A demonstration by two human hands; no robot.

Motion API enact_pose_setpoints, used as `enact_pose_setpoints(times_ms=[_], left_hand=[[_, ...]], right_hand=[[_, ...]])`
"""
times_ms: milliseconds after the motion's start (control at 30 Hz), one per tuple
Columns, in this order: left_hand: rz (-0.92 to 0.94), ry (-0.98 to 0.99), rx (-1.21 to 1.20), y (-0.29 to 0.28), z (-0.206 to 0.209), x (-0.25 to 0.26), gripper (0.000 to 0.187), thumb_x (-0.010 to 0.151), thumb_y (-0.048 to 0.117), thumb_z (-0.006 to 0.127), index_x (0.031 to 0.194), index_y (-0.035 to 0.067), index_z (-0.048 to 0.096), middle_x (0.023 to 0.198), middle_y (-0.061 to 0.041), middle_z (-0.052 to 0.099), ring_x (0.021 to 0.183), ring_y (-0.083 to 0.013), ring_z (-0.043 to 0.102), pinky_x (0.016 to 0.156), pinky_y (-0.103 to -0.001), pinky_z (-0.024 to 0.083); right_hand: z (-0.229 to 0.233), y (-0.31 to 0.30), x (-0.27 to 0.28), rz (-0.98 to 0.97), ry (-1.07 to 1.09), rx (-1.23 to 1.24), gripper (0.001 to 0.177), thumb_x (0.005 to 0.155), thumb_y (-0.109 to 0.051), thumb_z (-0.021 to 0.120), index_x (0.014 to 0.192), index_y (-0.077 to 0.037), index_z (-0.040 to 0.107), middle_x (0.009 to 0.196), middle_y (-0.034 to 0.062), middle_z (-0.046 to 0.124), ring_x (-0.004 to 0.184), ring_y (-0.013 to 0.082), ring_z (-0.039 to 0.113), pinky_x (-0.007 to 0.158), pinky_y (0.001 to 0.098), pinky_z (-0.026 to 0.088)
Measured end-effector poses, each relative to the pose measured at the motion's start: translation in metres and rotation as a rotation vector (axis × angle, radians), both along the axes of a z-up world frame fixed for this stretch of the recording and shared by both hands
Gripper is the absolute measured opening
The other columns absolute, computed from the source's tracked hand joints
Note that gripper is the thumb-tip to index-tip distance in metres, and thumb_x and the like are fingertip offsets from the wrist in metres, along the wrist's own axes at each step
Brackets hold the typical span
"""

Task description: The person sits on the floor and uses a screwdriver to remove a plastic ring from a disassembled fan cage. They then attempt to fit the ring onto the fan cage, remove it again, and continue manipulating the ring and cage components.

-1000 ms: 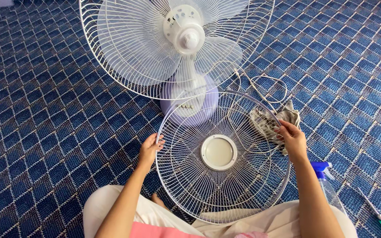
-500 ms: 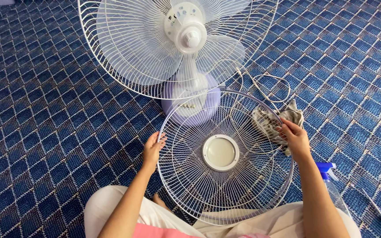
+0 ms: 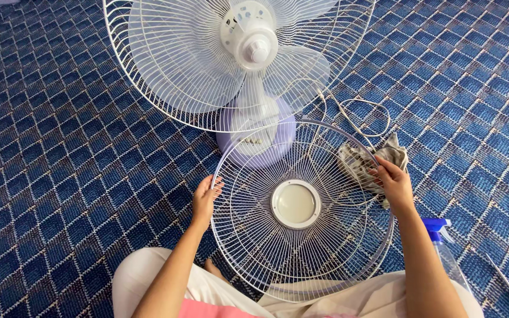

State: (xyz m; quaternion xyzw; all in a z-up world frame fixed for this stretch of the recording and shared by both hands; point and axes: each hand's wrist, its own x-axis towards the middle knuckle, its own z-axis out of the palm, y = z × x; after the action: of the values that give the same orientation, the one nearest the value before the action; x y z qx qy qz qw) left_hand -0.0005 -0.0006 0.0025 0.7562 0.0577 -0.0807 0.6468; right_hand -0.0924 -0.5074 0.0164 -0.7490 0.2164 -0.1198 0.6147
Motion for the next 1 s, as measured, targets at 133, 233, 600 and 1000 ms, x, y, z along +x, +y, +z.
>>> enact_pose_setpoints(times_ms=[133,233,600,1000], left_hand=[[-0.016,-0.008,0.012,0.002,-0.003,0.002,0.042,0.102,0.007,0.042,0.143,0.003,0.049,0.137,-0.012,0.064,0.123,-0.0219,0.066,0.106,-0.035,0.053],[-0.033,-0.010,0.054,0.004,-0.004,0.003,0.042,0.102,0.006,0.041,0.143,0.003,0.049,0.136,-0.012,0.065,0.122,-0.0213,0.067,0.105,-0.035,0.054],[-0.035,0.016,-0.013,0.008,0.004,-0.001,0.042,0.099,0.007,0.048,0.140,-0.001,0.051,0.135,-0.014,0.066,0.119,-0.0211,0.068,0.103,-0.034,0.054],[-0.029,0.023,-0.063,0.008,0.007,-0.002,0.041,0.097,0.004,0.049,0.138,-0.002,0.054,0.130,-0.013,0.069,0.114,-0.0194,0.070,0.097,-0.032,0.054]], right_hand=[[0.010,0.004,-0.001,-0.025,0.056,0.087,0.036,0.106,-0.014,0.053,0.140,-0.013,0.065,0.107,0.0075,0.076,0.090,0.0131,0.072,0.078,0.0280,0.056],[0.016,0.007,-0.002,-0.015,0.039,0.048,0.036,0.107,-0.014,0.053,0.141,-0.013,0.064,0.108,0.0080,0.076,0.089,0.0138,0.071,0.077,0.0278,0.056],[0.013,0.007,-0.002,-0.031,0.041,0.028,0.035,0.108,-0.014,0.053,0.141,-0.013,0.065,0.108,0.0080,0.076,0.093,0.0137,0.071,0.079,0.0273,0.055],[0.010,0.007,-0.005,-0.040,-0.014,0.082,0.034,0.107,-0.013,0.054,0.139,-0.010,0.065,0.115,0.0065,0.073,0.103,0.0146,0.072,0.082,0.0258,0.056]])
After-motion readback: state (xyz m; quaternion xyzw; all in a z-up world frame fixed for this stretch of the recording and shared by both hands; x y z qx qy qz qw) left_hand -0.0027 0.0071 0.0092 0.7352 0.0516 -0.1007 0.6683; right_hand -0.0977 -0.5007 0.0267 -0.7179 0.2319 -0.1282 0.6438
